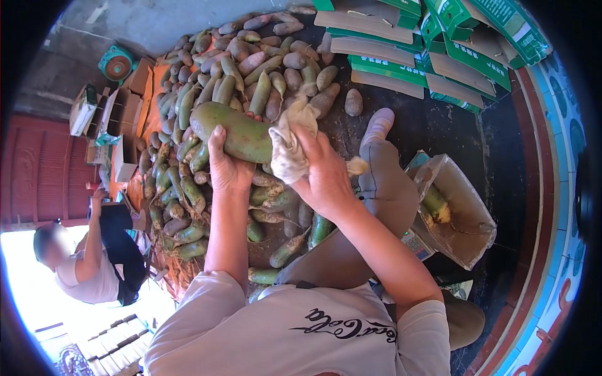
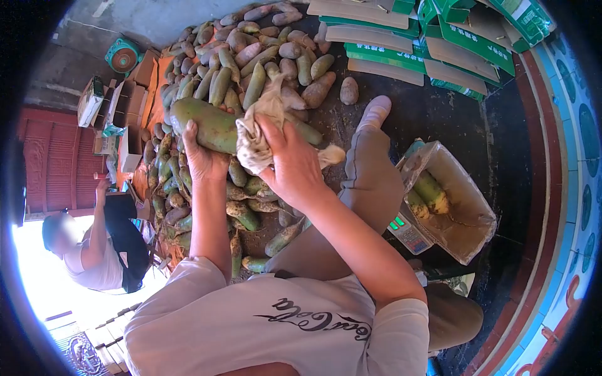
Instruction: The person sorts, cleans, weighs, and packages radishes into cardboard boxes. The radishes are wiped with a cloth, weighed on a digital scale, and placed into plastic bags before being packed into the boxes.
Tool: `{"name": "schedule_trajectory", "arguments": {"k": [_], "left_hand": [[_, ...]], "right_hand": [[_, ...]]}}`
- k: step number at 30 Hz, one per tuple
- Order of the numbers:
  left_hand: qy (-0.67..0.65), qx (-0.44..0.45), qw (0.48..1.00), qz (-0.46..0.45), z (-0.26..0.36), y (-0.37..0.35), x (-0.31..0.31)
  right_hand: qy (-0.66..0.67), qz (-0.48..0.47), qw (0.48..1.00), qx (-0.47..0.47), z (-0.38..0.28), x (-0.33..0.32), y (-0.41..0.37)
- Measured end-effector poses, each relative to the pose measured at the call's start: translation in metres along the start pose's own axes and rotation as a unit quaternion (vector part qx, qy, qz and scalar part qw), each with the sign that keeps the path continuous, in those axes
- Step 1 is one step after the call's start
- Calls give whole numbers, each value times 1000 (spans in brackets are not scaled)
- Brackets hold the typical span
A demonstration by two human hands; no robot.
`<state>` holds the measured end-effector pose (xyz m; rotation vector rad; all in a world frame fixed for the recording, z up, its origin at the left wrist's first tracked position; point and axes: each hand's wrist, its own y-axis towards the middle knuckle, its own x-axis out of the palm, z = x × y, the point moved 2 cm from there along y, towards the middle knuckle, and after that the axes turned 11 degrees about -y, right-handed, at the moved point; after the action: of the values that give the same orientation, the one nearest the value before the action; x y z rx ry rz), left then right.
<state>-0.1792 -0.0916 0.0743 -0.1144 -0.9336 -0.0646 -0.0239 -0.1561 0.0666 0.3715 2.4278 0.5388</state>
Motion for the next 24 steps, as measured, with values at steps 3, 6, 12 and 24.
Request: {"name": "schedule_trajectory", "arguments": {"k": [3, 6, 12, 24], "left_hand": [[-14, -2, 999, -47, -1, -1, 7], [-97, -19, 991, -87, 0, 8, 6], [44, 5, 994, -104, 4, 5, 23], [411, -52, 886, -210, -11, -2, 36]], "right_hand": [[117, -18, 986, 120, 10, 5, 6], [461, 24, 824, 328, 34, 27, 22], [237, -11, 970, 59, 3, 15, 22], [125, 40, 991, -6, -40, -37, 46]]}}
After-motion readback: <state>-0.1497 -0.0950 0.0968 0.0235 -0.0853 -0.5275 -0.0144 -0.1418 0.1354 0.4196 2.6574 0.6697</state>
